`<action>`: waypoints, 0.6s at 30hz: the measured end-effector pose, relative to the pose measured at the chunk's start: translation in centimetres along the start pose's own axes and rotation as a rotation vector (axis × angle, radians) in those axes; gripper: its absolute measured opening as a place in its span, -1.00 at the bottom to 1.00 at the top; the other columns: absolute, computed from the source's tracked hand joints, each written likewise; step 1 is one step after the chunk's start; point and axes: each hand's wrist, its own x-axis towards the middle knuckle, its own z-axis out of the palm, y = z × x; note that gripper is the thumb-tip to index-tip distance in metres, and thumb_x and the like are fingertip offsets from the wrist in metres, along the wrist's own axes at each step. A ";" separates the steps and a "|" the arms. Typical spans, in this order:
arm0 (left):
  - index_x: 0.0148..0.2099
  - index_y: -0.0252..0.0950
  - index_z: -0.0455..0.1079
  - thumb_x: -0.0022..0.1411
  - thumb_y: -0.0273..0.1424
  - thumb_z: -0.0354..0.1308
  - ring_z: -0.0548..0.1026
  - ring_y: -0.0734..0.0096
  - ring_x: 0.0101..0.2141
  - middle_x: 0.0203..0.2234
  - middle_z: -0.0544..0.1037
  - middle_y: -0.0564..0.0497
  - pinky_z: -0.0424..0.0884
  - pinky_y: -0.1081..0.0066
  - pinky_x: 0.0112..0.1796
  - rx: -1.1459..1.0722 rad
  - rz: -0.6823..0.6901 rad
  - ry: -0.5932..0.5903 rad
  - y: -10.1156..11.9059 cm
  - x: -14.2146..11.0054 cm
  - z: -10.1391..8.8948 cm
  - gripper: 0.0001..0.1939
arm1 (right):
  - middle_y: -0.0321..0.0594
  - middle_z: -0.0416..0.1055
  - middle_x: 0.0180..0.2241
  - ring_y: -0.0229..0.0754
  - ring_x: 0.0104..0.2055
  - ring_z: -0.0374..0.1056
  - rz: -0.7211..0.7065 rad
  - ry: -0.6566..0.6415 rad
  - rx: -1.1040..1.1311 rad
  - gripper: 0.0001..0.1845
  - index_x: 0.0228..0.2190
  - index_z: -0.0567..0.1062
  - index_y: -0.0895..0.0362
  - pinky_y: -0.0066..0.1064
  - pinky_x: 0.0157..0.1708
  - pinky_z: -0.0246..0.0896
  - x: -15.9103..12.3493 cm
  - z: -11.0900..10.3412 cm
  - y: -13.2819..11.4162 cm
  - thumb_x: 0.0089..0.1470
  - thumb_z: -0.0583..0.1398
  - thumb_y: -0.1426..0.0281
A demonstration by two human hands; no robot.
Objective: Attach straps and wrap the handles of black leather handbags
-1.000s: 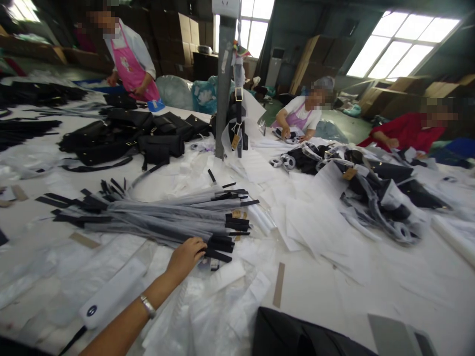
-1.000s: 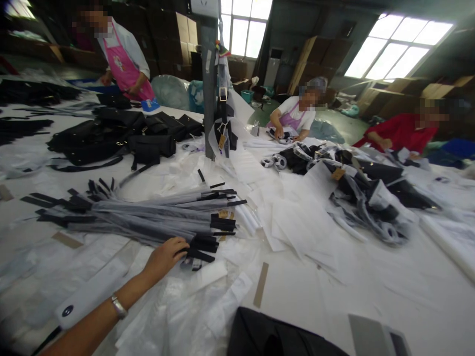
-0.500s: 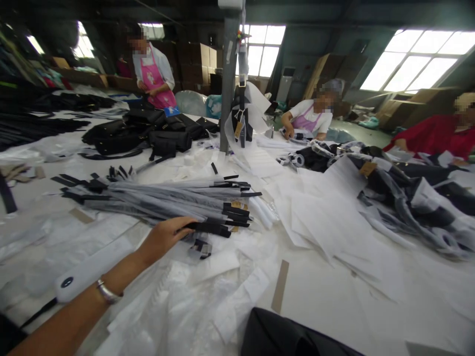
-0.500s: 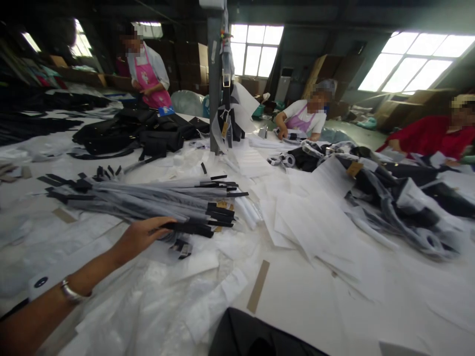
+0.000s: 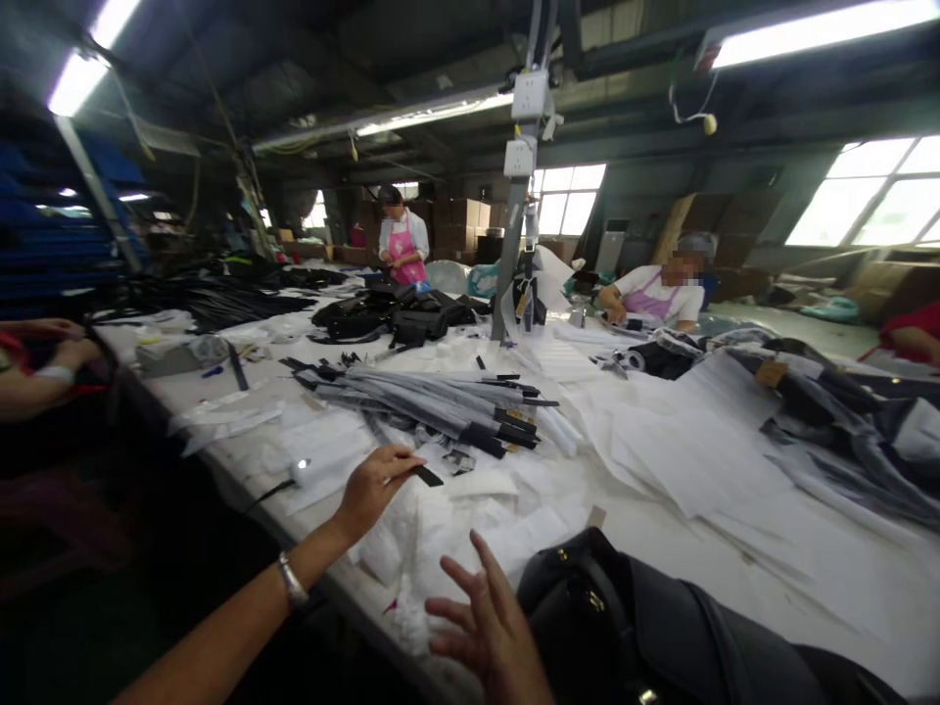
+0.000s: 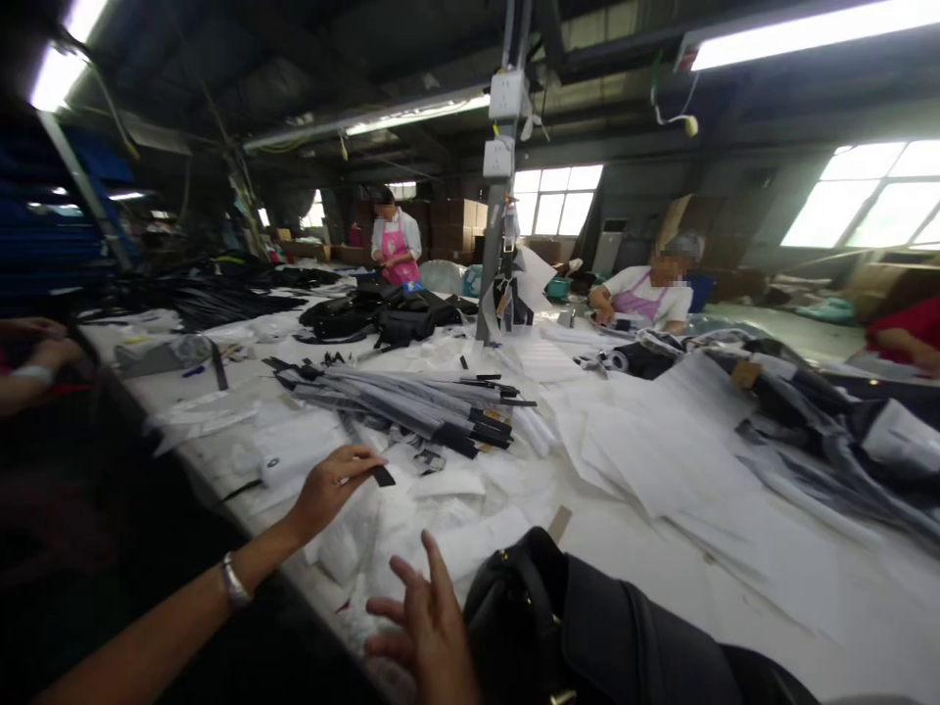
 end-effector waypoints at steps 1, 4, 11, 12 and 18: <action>-0.08 -0.15 0.57 0.34 -0.29 0.06 0.49 0.25 -0.13 -0.22 0.57 -0.07 0.41 0.28 -0.07 -0.001 0.013 -0.021 0.6 -1.0 0.0 -0.73 | 0.09 0.32 0.13 0.05 -0.14 0.49 0.038 -0.009 0.049 0.11 0.29 -0.01 -0.03 -0.18 -0.31 0.44 0.4 0.9 -0.6 -0.15 0.24 -0.21; -0.07 -0.11 0.57 0.32 -0.32 0.08 0.49 0.26 -0.15 -0.23 0.57 -0.06 0.42 0.32 -0.11 -0.032 0.058 -0.115 2.4 -3.5 0.0 -0.74 | 0.12 0.43 0.01 0.04 -0.15 0.50 0.098 -0.037 0.124 0.07 0.26 0.05 0.13 -0.21 -0.31 0.42 1.4 3.0 -2.2 -0.08 0.14 -0.25; -0.01 -0.16 0.52 0.30 -0.25 0.10 0.54 0.22 -0.07 -0.08 0.58 -0.08 0.50 0.31 -0.09 -0.170 -0.047 -0.166 4.3 -7.1 -1.8 -0.72 | -0.07 0.57 -0.28 -0.32 -0.54 0.35 -0.002 -0.050 -0.132 -0.24 0.01 0.44 0.26 -0.47 -0.53 0.19 0.7 1.2 -1.4 -0.17 0.42 0.12; 0.01 -0.20 0.50 0.29 -0.23 0.10 0.54 0.19 -0.07 -0.06 0.57 -0.11 0.52 0.29 -0.10 -0.220 -0.153 -0.090 4.3 -7.6 -2.3 -0.69 | -0.07 0.57 -0.27 -0.31 -0.53 0.35 -0.027 -0.036 -0.154 -0.27 -0.01 0.45 0.25 -0.46 -0.53 0.18 0.2 0.5 -1.1 -0.16 0.41 0.11; -0.11 -0.27 0.46 0.14 -0.05 0.17 0.59 0.25 -0.36 -0.37 0.59 0.01 0.57 0.30 -0.34 -0.478 -0.907 0.498 3.6 -17.6 -4.4 -0.57 | -0.05 0.54 -0.11 -0.05 -0.15 0.48 -0.046 -0.008 -0.186 -0.17 0.07 0.38 0.14 -0.29 -0.19 0.30 -5.3 -2.9 -0.8 -0.23 0.46 0.18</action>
